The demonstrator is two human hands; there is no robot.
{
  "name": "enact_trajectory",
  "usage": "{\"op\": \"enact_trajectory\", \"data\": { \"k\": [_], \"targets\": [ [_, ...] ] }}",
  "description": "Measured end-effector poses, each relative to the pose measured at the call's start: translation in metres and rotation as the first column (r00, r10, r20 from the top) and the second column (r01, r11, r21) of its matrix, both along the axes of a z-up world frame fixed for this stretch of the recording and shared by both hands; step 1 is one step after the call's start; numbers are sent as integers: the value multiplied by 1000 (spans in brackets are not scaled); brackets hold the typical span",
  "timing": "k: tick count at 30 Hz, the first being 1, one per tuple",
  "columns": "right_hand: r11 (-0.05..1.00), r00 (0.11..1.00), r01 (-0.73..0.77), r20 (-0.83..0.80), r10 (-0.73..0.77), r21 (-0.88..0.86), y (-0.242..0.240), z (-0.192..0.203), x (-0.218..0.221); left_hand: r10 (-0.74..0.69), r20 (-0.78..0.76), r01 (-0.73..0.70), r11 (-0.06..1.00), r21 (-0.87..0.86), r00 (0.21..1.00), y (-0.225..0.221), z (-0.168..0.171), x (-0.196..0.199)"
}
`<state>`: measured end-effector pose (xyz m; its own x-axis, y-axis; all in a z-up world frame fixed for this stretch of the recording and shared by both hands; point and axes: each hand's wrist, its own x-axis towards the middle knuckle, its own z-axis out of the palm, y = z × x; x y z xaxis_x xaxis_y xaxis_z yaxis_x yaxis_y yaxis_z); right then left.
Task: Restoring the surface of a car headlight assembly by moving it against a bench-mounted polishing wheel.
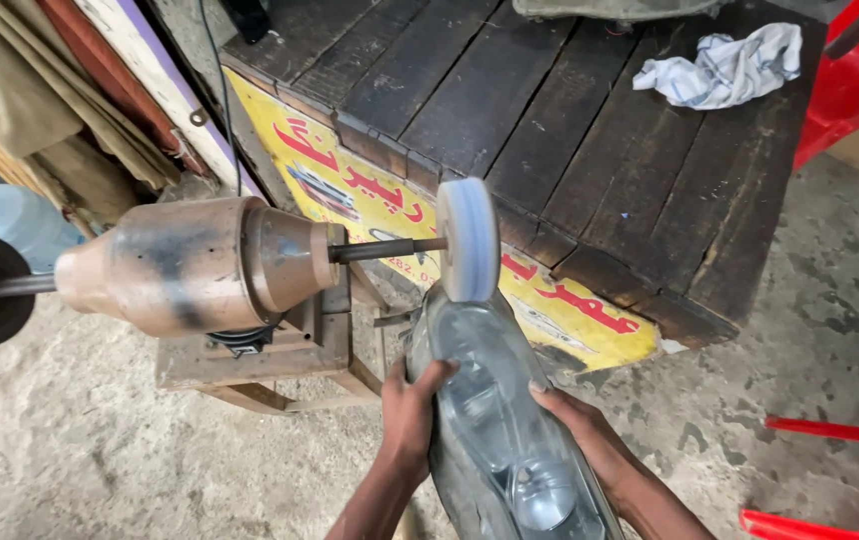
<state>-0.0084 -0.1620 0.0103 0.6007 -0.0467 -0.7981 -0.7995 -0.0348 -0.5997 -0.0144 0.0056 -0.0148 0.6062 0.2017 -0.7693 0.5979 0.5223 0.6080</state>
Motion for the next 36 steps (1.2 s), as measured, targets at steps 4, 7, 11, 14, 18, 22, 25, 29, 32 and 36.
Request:
{"op": "enact_trajectory", "data": {
  "k": [4, 7, 11, 14, 18, 22, 25, 29, 32, 36],
  "targets": [
    [999, 999, -33, -30, 33, 2, 1, -15, -1, 139, -77, -140, 990, -14, 987, 12, -21, -19],
    [1000, 998, 11, -58, -11, 13, 8, -3, -2, 146, 36, -144, 988, -54, 989, 11, -7, -15],
    [997, 998, 21, -60, -26, -75, 1, 6, -4, 31, 45, -27, 996, -91, 999, 0, -6, -3],
    [988, 987, 126, -86, -134, -84, -3, 11, -4, -57, 11, 58, 995, -87, 998, -6, -11, 2],
    [994, 995, 57, -75, -64, -96, 2, 8, -1, 51, 2, -50, 990, -128, 999, 1, -16, -6],
    [989, 995, -101, -38, 98, -106, 17, 9, 6, 202, 55, -196, 975, -106, 978, 15, -40, -17],
    [977, 983, -177, 23, 181, -120, 15, 1, 0, 269, 106, -252, 956, -149, 957, 15, -55, -36],
    [970, 980, -191, 28, 197, -150, -2, -16, -7, 244, 7, -240, 956, -170, 970, 9, -33, -41],
    [980, 988, -148, 16, 151, -133, -10, -5, -11, 227, -60, -234, 959, -161, 972, 0, -20, -42],
    [970, 985, -174, -12, 174, -171, -12, -1, -9, 202, -46, -207, 960, -189, 978, 0, -14, -37]
  ]
}}
